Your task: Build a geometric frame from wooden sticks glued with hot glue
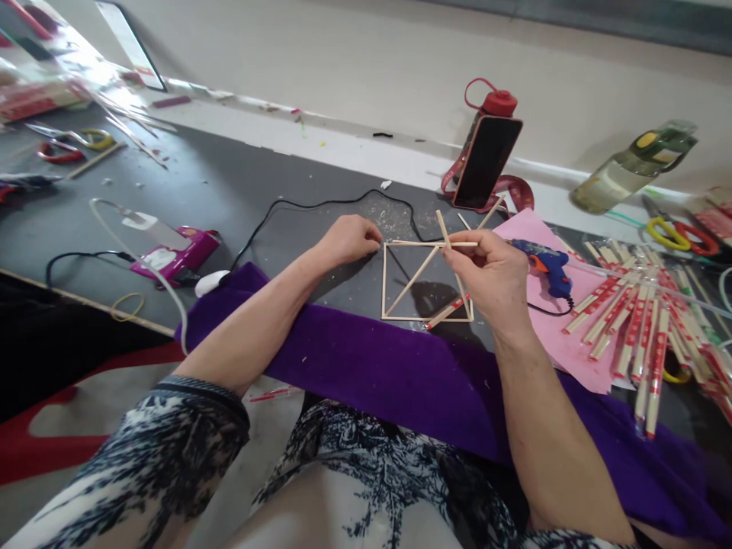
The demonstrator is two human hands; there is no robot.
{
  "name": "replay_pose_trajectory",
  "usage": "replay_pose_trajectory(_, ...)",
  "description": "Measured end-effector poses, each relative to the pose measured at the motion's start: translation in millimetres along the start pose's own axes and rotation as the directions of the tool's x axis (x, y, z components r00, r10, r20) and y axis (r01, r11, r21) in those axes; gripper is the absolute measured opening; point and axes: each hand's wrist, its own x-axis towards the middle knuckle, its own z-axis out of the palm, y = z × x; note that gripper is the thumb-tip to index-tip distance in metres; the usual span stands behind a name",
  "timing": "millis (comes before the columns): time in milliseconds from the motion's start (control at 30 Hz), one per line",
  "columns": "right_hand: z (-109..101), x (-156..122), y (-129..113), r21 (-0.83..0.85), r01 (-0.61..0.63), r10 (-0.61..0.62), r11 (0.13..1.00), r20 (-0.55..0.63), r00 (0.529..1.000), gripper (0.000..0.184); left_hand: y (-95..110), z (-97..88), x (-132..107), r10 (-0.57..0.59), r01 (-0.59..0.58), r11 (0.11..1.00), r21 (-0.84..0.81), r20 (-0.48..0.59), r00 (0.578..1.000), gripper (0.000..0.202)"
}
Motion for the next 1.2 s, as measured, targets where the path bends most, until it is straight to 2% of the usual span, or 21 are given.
replay_pose_trajectory(267,-2,0,0,-0.011,0.015,-0.015,1.000,0.004,1.000,0.015,6,11.3,3,0.082,-0.086,0.994,-0.064,-0.052,0.995,0.030)
replay_pose_trajectory(633,-5,-1,0,0.003,0.012,-0.012,1.000,-0.004,1.000,0.015,9,11.7,2,0.071,-0.076,0.991,-0.107,-0.052,0.996,0.037)
replay_pose_trajectory(967,-5,0,0,0.000,-0.028,0.028,1.000,-0.008,1.000,0.016,9,16.6,15,0.166,-0.166,0.986,0.001,-0.046,0.985,0.029)
replay_pose_trajectory(1200,-4,-1,-4,-0.020,-0.024,0.024,0.999,-0.016,1.000,0.014,9,17.6,18,0.163,-0.165,0.986,-0.029,-0.047,0.985,0.028)
